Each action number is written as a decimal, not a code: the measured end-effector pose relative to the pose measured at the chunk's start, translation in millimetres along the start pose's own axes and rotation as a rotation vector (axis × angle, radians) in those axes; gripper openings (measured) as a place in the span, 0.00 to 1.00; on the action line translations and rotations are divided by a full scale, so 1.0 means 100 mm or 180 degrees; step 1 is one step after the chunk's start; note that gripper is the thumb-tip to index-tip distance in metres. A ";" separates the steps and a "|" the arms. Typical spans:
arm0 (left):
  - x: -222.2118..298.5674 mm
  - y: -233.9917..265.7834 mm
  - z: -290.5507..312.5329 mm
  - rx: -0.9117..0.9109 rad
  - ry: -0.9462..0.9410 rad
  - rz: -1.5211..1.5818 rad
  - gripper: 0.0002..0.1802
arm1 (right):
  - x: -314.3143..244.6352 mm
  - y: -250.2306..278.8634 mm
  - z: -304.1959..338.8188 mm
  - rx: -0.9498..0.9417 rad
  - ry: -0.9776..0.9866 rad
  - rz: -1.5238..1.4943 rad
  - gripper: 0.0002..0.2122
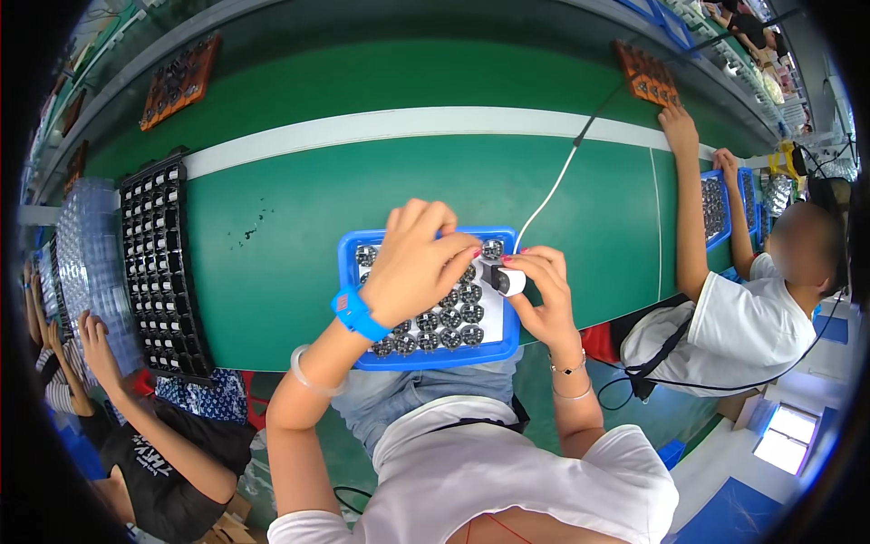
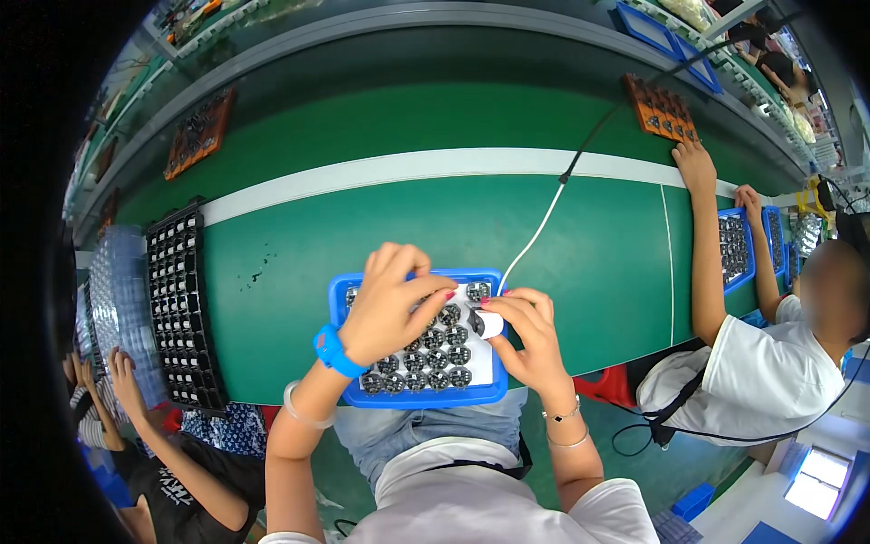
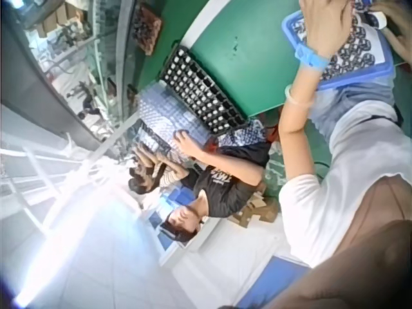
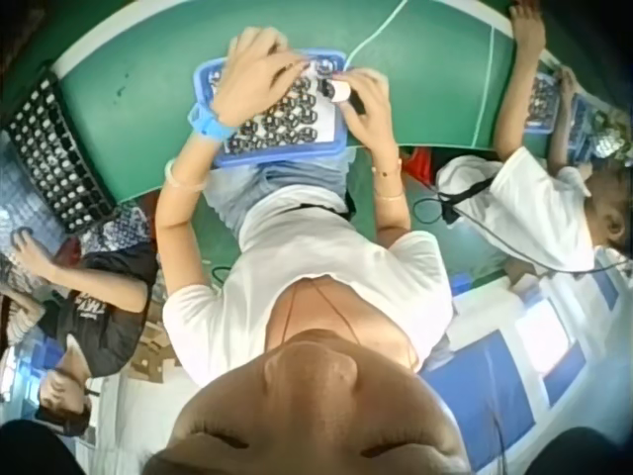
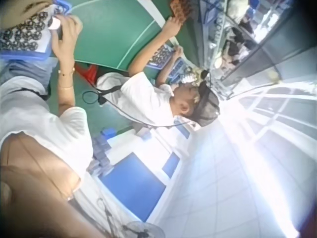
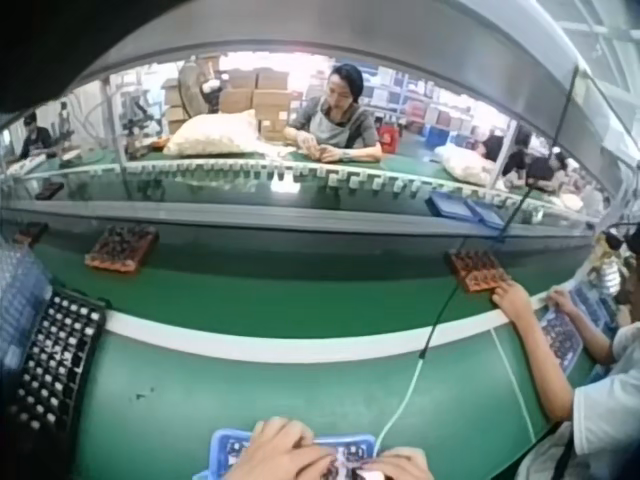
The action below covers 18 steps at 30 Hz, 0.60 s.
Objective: Inspecting small electronic components with a handheld testing tool and moving them from a tray to a board.
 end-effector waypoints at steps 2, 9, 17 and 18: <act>0.01 0.08 0.10 -0.0073 0.0096 -0.0020 0.06 | -0.01 0.00 -0.02 -0.0021 0.0020 0.0036 0.19; 0.08 -0.05 0.24 -0.0254 0.0111 -0.0023 0.09 | -0.05 -0.02 -0.05 -0.0049 0.0011 -0.0099 0.18; 0.22 -0.25 0.15 -0.0339 -0.0308 -0.0380 0.05 | 0.30 0.12 0.37 0.1634 -0.1092 -0.2088 0.18; 0.21 -0.28 0.16 -0.0267 -0.0410 -0.0517 0.04 | 0.27 0.16 0.36 0.1407 -0.0796 -0.1729 0.18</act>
Point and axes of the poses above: each hand's wrist, its own z-axis away from the middle knuckle, its own y-axis out of the back of the hand, x = y × z, the point moved 6 cm from there along -z, towards the middle knuckle, and after that the axes turned 3 degrees about y, right-handed, at the moved point
